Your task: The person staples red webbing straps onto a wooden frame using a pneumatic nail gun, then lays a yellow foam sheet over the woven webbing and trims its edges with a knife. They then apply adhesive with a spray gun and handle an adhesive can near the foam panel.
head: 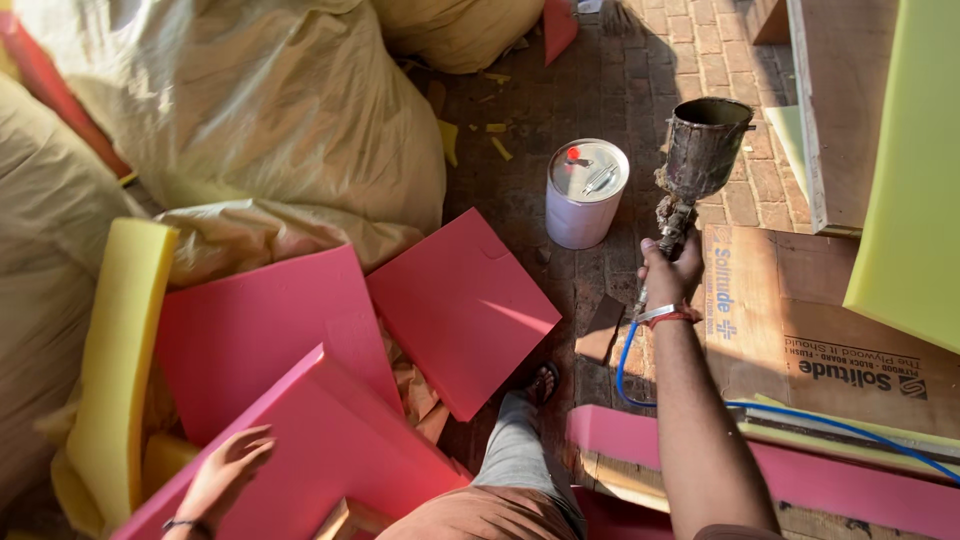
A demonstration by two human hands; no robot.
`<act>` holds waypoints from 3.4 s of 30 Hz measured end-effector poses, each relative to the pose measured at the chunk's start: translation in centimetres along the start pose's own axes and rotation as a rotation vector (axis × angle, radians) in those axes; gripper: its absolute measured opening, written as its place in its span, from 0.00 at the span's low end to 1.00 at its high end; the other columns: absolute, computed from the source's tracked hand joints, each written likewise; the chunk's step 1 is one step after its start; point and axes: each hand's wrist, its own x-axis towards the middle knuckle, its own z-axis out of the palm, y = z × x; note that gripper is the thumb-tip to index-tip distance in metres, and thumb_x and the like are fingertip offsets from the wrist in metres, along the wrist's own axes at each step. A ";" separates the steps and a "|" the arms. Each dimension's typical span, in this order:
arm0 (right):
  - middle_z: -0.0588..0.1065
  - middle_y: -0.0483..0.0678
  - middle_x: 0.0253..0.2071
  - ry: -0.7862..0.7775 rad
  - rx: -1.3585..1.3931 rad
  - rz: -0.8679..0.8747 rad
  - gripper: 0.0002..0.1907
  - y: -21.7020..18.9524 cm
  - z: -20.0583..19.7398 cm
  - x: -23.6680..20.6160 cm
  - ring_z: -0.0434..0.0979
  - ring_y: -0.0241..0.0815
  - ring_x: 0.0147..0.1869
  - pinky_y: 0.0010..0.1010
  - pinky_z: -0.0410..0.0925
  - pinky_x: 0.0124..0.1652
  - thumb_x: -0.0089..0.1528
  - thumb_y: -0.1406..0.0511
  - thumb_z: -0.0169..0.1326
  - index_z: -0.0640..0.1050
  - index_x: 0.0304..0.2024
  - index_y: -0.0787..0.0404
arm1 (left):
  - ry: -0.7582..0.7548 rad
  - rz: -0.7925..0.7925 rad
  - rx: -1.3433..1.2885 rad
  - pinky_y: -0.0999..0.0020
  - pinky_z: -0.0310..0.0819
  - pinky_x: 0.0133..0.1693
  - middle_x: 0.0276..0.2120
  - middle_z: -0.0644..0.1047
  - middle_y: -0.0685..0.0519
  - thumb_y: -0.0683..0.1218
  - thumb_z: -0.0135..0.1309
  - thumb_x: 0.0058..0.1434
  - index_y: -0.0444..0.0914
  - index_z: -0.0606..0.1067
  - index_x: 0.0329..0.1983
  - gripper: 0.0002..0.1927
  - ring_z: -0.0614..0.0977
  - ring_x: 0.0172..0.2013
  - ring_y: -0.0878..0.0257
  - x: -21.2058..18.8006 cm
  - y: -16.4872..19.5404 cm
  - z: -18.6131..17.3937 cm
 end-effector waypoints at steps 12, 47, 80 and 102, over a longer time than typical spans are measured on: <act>0.64 0.56 0.59 0.505 -0.046 -0.520 0.28 -3.8 7.7 5.7 0.68 0.48 0.65 0.37 0.62 0.66 0.64 0.79 0.53 0.58 0.63 0.63 | -1.079 1.065 0.370 0.62 0.77 0.58 0.59 0.77 0.43 0.37 0.60 0.59 0.38 0.62 0.70 0.36 0.80 0.59 0.55 5.2 41.4 48.8; 0.86 0.51 0.40 -0.290 -0.083 -0.017 0.19 -15.3 -2.0 43.5 0.86 0.45 0.45 0.37 0.78 0.49 0.57 0.62 0.66 0.82 0.49 0.63 | -2.327 -0.051 0.050 0.51 0.69 0.67 0.64 0.72 0.38 0.53 0.59 0.69 0.34 0.66 0.70 0.32 0.75 0.64 0.48 19.4 67.2 81.3; 0.84 0.52 0.51 -0.130 -0.572 0.700 0.41 33.5 0.4 48.1 0.83 0.41 0.55 0.34 0.74 0.52 0.60 0.52 0.58 0.64 0.73 0.54 | -0.503 0.961 1.560 0.58 0.77 0.53 0.55 0.71 0.46 0.45 0.49 0.73 0.39 0.68 0.59 0.13 0.77 0.56 0.51 72.0 44.4 87.5; 0.82 0.49 0.48 0.542 0.116 0.453 0.18 20.3 -7.4 30.0 0.80 0.36 0.53 0.28 0.72 0.53 0.65 0.68 0.56 0.74 0.56 0.68 | -1.249 0.532 1.161 0.62 0.82 0.45 0.46 0.82 0.49 0.48 0.58 0.56 0.44 0.74 0.55 0.22 0.85 0.44 0.54 41.1 43.4 95.5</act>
